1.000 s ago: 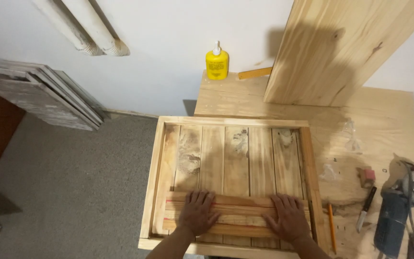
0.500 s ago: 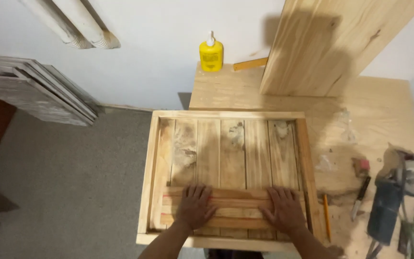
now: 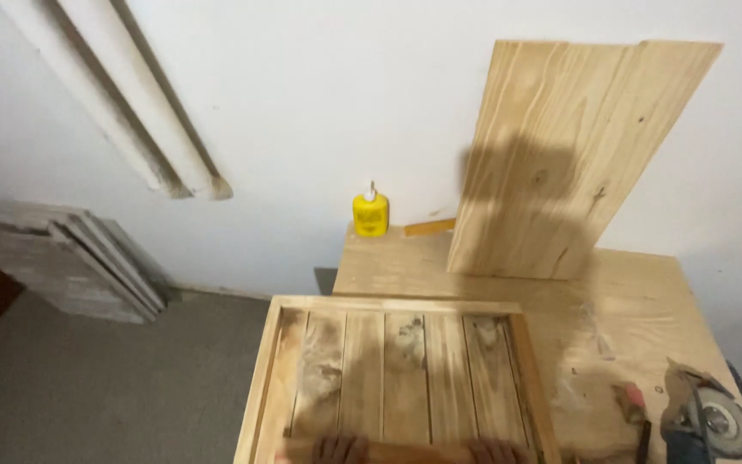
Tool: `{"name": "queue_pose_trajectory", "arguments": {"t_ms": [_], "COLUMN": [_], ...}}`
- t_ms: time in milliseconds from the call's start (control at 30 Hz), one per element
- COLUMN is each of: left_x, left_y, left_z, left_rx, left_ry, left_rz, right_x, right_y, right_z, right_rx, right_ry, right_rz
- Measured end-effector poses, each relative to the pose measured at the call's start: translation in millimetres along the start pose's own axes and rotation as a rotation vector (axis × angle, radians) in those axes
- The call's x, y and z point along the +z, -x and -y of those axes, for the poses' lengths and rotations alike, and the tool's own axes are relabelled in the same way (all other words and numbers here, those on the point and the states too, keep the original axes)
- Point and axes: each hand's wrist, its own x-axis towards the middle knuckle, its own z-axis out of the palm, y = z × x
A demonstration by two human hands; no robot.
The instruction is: Aligning and positioning a wooden board within a larger wooden frame on a workbench to check for fit and alignment.
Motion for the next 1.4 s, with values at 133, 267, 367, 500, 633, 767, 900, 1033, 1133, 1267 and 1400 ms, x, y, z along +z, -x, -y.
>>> {"name": "queue_pose_trajectory", "arguments": {"t_ms": [133, 267, 367, 500, 633, 767, 900, 1033, 1133, 1267, 1400], "left_x": [-14.7, -47.2, -33.3, -31.1, -34.1, -39.2, -43.3, -24.1, -23.9, -53.2, -137.3], "left_y": [54.3, -9.6, 19.1, 18.1, 13.5, 23.7, -2.4, -7.6, 25.7, 1.7, -10.2], "left_z": [-18.4, -35.3, -17.7, -20.9, -19.2, -12.3, -0.4, 3.5, -3.0, -1.7, -55.0], "left_rx": [-0.04, -0.097, -0.023, 0.008, 0.022, 0.032, 0.064, 0.152, 0.103, -0.036, -0.011], "left_ry": [0.138, 0.036, 0.156, 0.051, -0.016, 0.16, 0.167, -0.077, -0.072, 0.124, 0.037], "left_rz": [0.372, -0.335, 0.235, -0.034, -0.16, 0.125, 0.401, -0.095, 0.003, 0.84, 0.65], "right_x": [25.6, 36.9, 16.0, -31.2, -62.9, -45.2, -75.5, -132.5, -93.4, -84.2, -139.0], "right_y": [24.6, -36.7, -9.2, -22.6, -33.8, -16.3, -65.6, -96.3, -48.0, -58.8, -40.6], "right_z": [2.9, -28.3, -2.2, 13.8, 24.7, 13.4, 5.2, 27.0, 35.5, 24.9, 28.2], "right_rx": [0.033, 0.009, 0.026, 0.069, 0.174, 0.039, 0.036, 0.2, 0.181, 0.066, -0.047], "right_ry": [0.047, 0.064, 0.07, -0.008, -0.193, -0.215, -0.293, -0.188, -0.237, -0.231, -0.362], "right_rz": [0.034, -0.054, -0.11, -0.166, 0.223, 0.116, 0.718, 0.943, 0.523, 0.71, 0.263]}}
